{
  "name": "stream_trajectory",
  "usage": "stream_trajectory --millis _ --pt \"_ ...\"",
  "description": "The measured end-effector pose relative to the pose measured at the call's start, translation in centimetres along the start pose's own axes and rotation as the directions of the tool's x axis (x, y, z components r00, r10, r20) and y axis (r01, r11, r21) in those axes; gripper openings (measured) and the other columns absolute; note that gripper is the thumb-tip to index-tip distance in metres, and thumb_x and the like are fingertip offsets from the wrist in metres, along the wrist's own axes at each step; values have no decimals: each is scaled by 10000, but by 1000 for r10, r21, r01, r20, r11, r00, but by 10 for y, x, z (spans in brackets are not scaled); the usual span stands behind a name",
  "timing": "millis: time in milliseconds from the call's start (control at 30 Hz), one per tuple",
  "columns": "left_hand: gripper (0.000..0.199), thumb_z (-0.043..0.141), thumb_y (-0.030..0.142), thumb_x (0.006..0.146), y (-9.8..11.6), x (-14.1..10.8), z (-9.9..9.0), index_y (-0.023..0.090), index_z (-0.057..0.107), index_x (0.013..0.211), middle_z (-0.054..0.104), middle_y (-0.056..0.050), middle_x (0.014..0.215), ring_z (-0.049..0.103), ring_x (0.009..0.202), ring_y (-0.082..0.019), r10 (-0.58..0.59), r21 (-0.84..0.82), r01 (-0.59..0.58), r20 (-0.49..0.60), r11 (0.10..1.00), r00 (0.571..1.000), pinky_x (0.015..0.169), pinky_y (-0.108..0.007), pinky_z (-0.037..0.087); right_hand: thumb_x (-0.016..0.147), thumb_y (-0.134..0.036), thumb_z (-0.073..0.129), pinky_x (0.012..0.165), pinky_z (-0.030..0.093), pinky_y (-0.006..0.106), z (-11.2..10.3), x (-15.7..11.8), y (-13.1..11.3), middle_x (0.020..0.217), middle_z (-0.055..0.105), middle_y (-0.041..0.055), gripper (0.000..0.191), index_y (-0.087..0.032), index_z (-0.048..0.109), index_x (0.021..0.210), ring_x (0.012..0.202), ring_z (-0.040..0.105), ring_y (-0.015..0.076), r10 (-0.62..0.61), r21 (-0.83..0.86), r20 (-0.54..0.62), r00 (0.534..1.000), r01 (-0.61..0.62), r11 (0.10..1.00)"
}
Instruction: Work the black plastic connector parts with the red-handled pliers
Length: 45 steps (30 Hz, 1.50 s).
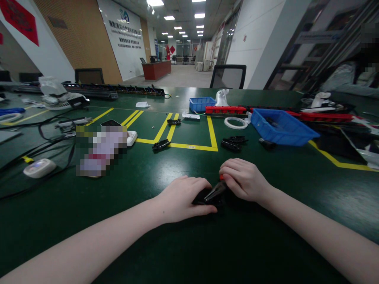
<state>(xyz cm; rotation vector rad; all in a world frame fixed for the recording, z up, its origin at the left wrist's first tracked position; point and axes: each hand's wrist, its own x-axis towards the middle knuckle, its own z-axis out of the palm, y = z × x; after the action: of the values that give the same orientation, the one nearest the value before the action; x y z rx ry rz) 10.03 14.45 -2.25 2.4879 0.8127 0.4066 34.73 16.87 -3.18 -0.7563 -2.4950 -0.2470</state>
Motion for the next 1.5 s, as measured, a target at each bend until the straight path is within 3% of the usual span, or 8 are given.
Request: stream_trajectory --millis 467,900,1500 --pt "335 600 523 983 2 -2 -2 190 603 1019 695 -31 928 658 824 -216 14 36 -15 28 999 1000 719 -319 437 997 -201 377 641 414 332 -3 0 -1 763 658 52 279 -203 575 801 690 578 169 35 17 4 999 -35 999" --pt "363 701 498 922 1 -1 0 181 612 1076 706 -29 934 667 815 -220 14 46 -14 13 999 1000 691 -312 423 982 -203 396 667 431 344 -3 0 -2 781 673 62 260 -202 589 809 735 608 185 -10 -5 22 1000 10 1000" --pt "330 641 498 962 0 -3 0 202 601 1101 702 -33 985 660 847 -212 10 2 -10 3 1000 1000 724 -315 466 984 -210 405 650 427 337 -3 0 -1 777 682 57 274 -204 609 800 704 599 176 50 14 15 999 -51 999"
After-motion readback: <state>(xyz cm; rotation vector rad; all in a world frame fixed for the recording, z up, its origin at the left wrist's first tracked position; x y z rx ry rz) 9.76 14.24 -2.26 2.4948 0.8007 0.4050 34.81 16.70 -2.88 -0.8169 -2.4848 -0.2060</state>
